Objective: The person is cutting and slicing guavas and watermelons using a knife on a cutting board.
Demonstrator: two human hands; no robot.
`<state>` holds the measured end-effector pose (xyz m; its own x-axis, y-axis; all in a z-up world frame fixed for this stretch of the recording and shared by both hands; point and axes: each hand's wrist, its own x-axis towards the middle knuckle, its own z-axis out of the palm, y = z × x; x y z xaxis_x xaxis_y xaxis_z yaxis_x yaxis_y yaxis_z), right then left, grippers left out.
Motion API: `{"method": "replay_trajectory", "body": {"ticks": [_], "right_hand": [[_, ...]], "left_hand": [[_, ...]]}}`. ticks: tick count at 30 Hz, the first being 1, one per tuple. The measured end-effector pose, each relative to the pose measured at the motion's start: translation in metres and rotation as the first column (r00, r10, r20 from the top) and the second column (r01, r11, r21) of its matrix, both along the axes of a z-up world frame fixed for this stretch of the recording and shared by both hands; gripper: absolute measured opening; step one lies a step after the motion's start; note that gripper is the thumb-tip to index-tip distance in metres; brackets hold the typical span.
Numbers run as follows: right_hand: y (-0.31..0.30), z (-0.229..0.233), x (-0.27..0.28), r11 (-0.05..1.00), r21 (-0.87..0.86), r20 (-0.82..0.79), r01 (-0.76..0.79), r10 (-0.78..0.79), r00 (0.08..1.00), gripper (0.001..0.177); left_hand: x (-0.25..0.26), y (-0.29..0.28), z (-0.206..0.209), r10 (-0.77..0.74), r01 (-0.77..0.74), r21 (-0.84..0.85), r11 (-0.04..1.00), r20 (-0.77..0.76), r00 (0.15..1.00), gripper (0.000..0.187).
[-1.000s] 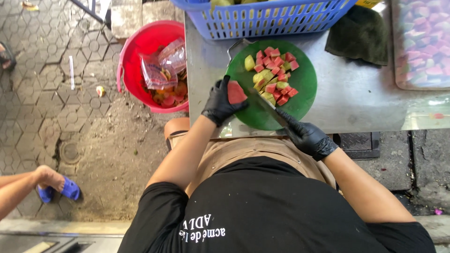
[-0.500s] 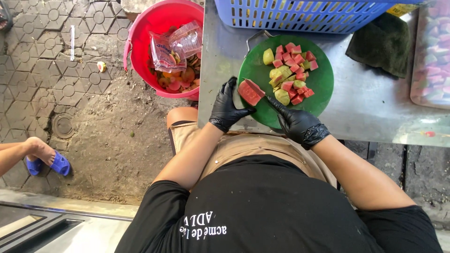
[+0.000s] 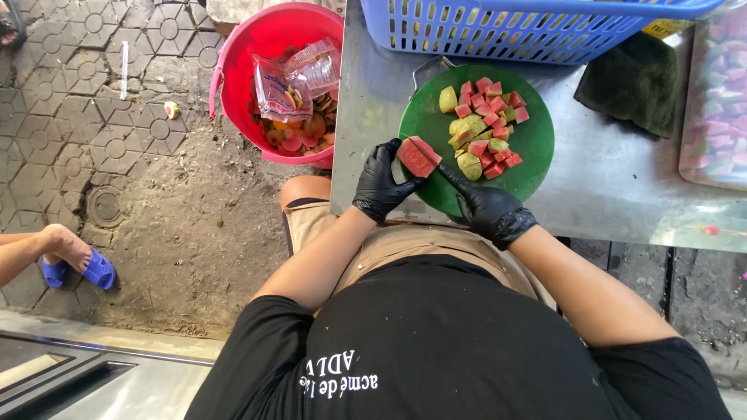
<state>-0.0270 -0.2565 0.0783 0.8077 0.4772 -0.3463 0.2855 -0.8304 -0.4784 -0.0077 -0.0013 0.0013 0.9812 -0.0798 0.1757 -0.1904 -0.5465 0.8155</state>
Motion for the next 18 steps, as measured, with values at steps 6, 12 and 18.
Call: {"method": "replay_trajectory", "body": {"ticks": [6,12,18], "right_hand": [[0.0,0.022,-0.012,0.999,0.02,0.044,0.028,-0.029,0.999,0.074],[0.002,0.006,-0.008,0.997,0.059,0.04,-0.039,0.037,0.999,0.078],[0.005,-0.028,-0.001,0.997,0.023,0.065,-0.078,0.076,0.995,0.089]], "left_hand": [[-0.002,0.001,0.004,0.013,-0.012,0.034,0.999,-0.025,1.0,0.091],[-0.003,0.004,-0.002,0.023,-0.024,-0.055,0.998,-0.019,1.0,0.088],[0.001,0.004,-0.007,0.036,-0.036,0.003,0.999,-0.036,0.999,0.077]]}}
